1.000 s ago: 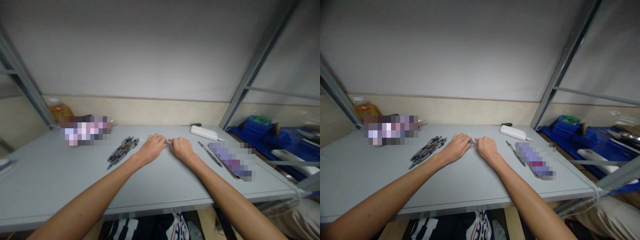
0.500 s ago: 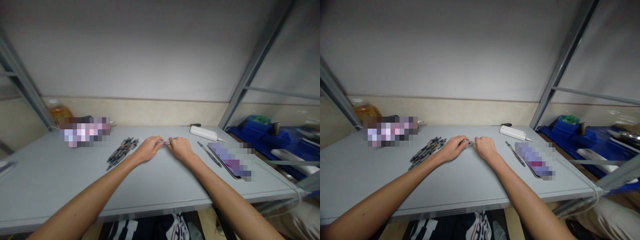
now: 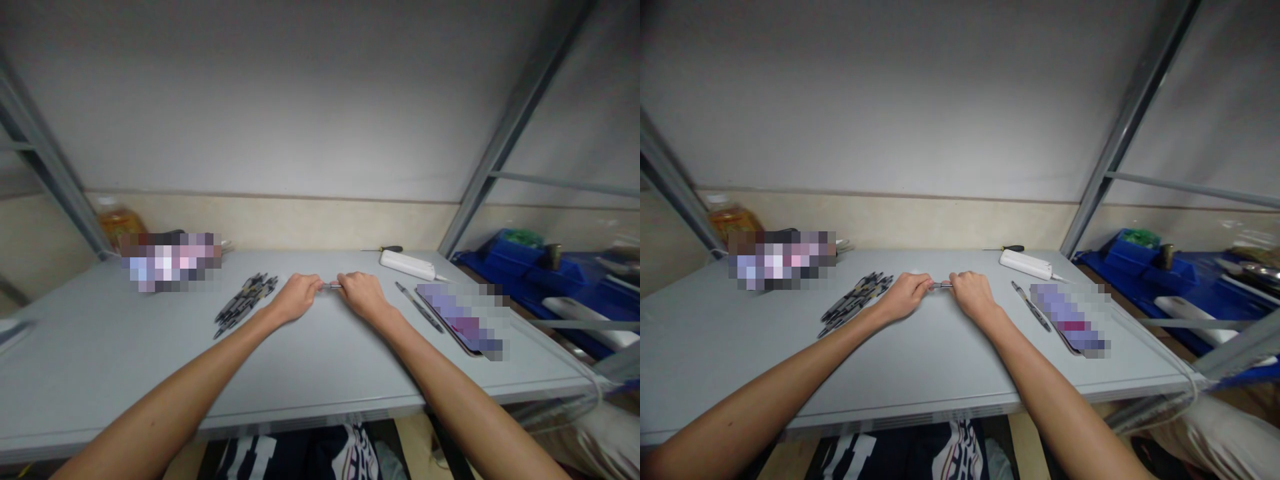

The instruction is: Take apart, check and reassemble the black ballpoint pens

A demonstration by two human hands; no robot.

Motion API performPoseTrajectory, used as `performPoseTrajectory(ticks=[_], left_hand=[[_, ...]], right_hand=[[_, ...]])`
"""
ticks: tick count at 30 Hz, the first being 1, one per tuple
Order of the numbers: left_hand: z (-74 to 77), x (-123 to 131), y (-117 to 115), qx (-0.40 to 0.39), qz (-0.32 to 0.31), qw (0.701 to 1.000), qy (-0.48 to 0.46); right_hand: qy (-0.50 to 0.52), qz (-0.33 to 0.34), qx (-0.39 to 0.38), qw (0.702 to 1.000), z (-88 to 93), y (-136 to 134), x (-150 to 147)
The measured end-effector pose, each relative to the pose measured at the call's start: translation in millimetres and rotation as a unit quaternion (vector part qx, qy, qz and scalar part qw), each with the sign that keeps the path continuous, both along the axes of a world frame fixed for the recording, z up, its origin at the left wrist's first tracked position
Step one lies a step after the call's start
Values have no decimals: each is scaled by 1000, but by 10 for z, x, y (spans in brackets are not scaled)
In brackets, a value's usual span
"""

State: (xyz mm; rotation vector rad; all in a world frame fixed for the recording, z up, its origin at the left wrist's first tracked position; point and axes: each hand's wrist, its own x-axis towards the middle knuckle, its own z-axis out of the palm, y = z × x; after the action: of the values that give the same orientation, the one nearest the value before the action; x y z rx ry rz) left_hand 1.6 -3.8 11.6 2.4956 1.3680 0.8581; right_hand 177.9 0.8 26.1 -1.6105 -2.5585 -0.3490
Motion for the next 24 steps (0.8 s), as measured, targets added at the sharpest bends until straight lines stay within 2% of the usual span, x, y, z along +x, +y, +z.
performPoseTrajectory(ticks=[5,11,14,20,24], left_hand=[[5,-69,40,2,20,999,-39],[-11,-127,80,-11,21,999,-23],[-3,-117,64,-20,27,999,-27],[-6,-112,61,-8,33,999,-29],[-10,-110,64,-9,36,999,-34]], right_hand=[[84,82,-5,993,-7,2,44],[199,192,-13,961,-75,84,90],[245,193,-10,950,-76,99,108],[291,186,-72,936,-67,102,113],[329,180,-55,925,-61,107,111]])
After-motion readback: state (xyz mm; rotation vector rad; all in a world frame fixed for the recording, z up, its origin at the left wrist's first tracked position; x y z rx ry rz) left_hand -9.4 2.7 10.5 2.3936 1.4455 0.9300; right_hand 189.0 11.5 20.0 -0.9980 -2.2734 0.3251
